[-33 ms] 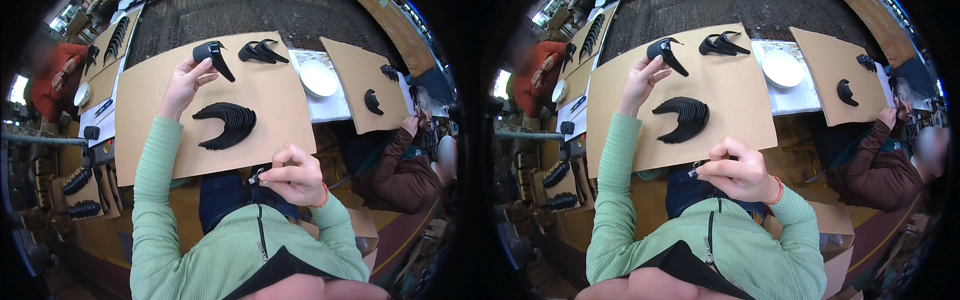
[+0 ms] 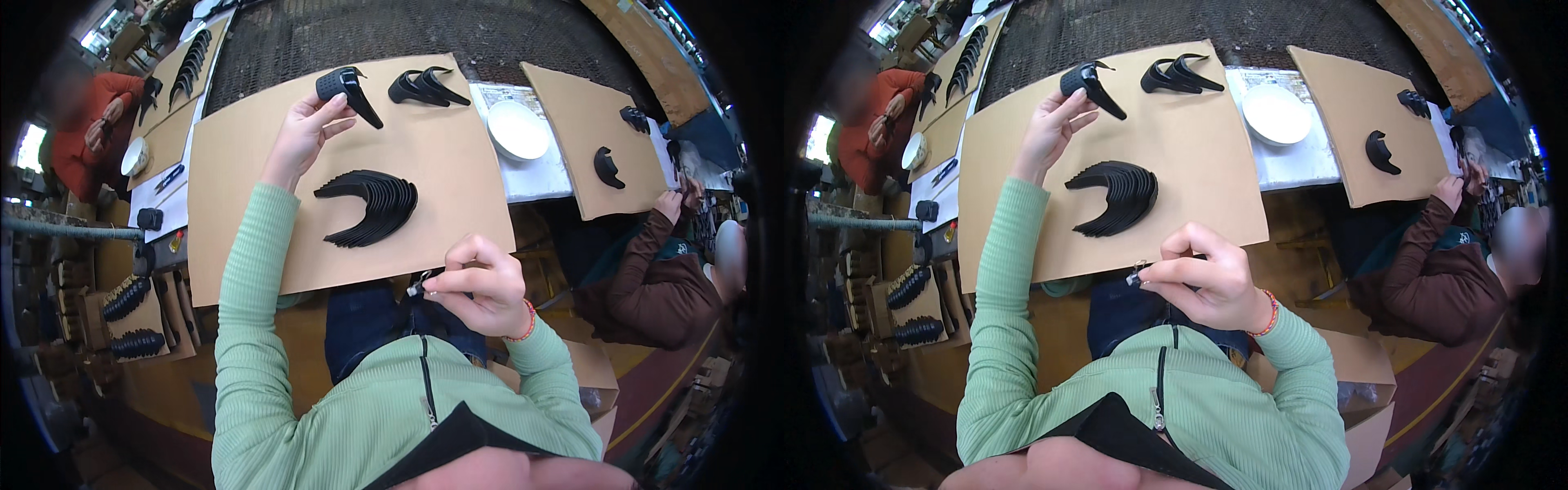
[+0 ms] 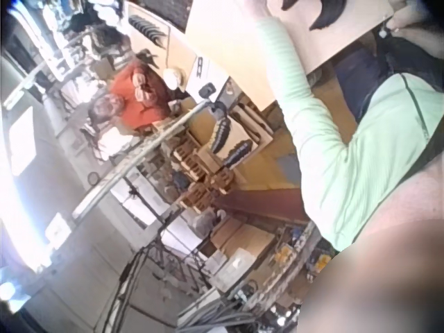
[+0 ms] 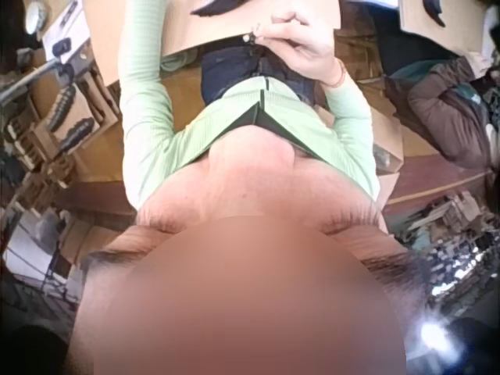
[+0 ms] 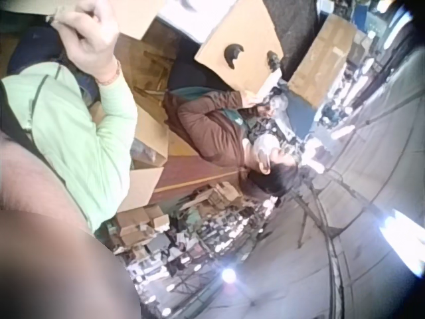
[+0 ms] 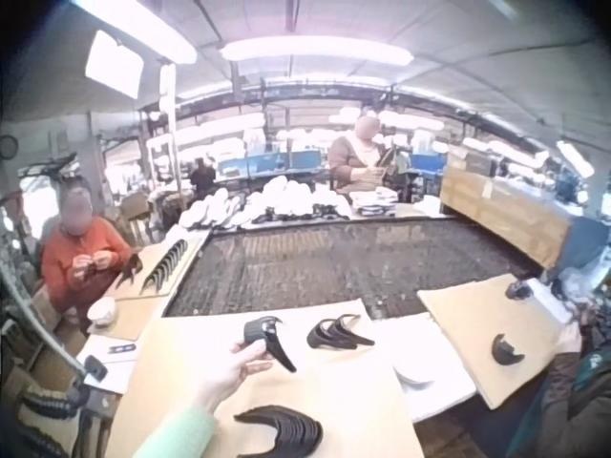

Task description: The person repeatedly picks up black curved plastic parts from a cardboard sheet, applies a small white substance from a bowl to a specific spot on each part, and places the treated parts back on the sheet. The person also moves a cardboard sheet and retrieves more parts from a box during the process.

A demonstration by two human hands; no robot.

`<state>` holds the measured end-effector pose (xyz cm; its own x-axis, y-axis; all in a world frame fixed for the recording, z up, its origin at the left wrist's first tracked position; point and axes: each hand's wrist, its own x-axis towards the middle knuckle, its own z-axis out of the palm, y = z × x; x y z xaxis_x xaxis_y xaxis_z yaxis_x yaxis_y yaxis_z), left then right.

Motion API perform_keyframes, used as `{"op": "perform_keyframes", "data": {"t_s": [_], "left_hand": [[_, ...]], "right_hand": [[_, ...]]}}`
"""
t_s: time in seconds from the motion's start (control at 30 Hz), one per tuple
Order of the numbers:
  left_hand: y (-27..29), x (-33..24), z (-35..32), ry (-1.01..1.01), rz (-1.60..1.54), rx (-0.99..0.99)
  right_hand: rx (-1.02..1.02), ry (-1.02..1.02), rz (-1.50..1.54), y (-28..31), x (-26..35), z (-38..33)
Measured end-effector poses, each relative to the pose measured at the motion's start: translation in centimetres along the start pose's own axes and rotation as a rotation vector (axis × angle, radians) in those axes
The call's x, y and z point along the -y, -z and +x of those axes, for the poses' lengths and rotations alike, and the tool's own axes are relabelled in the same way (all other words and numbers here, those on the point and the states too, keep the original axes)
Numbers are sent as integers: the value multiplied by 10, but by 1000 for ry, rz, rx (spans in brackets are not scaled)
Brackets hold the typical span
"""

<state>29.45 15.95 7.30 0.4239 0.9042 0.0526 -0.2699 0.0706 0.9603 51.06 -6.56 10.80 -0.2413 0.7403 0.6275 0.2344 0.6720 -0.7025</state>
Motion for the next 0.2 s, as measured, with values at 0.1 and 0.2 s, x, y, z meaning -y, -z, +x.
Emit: {"op": "perform_keyframes", "data": {"t_s": [0.1,0.2], "left_hand": [[13,20,26,98,-34,-59],[30,35,36,202,-37,-54]], "right_hand": [[-50,-89,0,1,-3,-3],[-75,-122,-13,4,-8,-8]]}}
